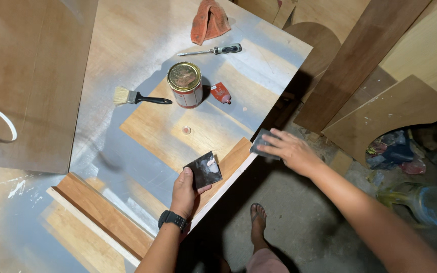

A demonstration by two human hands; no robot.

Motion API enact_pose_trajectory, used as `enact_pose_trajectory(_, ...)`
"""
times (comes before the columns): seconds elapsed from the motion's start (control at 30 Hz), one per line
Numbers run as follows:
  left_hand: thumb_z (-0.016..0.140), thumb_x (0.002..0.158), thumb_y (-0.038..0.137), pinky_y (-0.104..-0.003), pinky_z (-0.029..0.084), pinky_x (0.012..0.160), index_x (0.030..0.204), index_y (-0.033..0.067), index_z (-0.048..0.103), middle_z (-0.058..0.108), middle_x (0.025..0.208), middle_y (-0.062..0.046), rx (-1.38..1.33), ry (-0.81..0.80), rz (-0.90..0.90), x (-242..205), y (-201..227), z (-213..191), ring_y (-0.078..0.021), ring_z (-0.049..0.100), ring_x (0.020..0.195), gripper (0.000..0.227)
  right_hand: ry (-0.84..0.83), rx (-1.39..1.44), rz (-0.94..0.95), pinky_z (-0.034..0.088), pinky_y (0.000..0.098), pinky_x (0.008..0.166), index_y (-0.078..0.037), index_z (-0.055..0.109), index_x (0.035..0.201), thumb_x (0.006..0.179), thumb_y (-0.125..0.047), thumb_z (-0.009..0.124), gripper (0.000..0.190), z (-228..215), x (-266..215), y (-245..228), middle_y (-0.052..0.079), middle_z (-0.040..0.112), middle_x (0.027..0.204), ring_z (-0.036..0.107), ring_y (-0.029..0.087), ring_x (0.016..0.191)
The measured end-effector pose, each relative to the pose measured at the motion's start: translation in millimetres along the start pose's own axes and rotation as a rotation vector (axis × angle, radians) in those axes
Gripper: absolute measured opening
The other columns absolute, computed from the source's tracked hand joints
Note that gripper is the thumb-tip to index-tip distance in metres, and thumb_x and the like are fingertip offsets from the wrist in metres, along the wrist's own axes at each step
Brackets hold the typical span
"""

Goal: The person applies a white filler paste from a small tube onto a metal card, then uses a sanding block to spread and smooth the filler into the grain of two wooden planks on a workbench. The person repeatedly rubs the filler into the wood surfaces.

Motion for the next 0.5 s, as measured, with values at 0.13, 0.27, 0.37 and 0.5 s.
enact_pose_trajectory(0.13,0.043,0.120,0.036,-0.060,0.070,0.088,0.126,-0.0001,0.068,0.081,0.117,-0.029,0.000,0.011,0.000,0,2,2,-0.0428,0.081,0.101,0.044,0.016,-0.256,0.115,0.041,0.0507,0.130,-0.043,0.067,0.148,0.100,-0.009,0.061,0.058,13,3,27,-0.008,0.064,0.161,0.052,0.028,0.156)
enact_pose_trajectory(0.27,0.044,0.120,0.037,-0.060,0.069,0.090,0.130,-0.0002,0.067,0.079,0.122,-0.029,-0.001,0.012,-0.013,-2,2,3,-0.0430,0.081,0.104,0.045,-0.044,-0.116,0.233,0.040,0.0516,0.129,-0.035,0.065,0.151,0.101,-0.006,0.054,0.059,-3,-9,29,-0.004,0.069,0.154,0.060,0.024,0.149)
enact_pose_trajectory(0.37,0.046,0.119,0.038,-0.061,0.069,0.090,0.140,-0.0018,0.062,0.073,0.132,-0.032,-0.021,0.021,-0.026,0,9,4,-0.0468,0.078,0.109,0.048,-0.068,0.122,0.163,0.047,0.0521,0.122,-0.029,0.066,0.153,0.099,0.004,0.050,0.065,-37,-7,7,0.002,0.072,0.151,0.066,0.029,0.142)
enact_pose_trajectory(0.5,0.048,0.119,0.037,-0.064,0.069,0.086,0.151,-0.0048,0.056,0.062,0.145,-0.035,-0.044,0.060,-0.033,-1,5,4,-0.0521,0.075,0.114,0.053,-0.072,0.072,-0.226,0.053,0.0524,0.115,-0.033,0.066,0.152,0.097,0.005,0.054,0.068,-73,8,-18,0.003,0.066,0.158,0.059,0.034,0.147)
Point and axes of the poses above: each hand's wrist, its own x-axis towards the middle knuckle, its own z-axis out of the palm, y = z × x, the point moved 3 cm from there along x, towards the middle knuckle
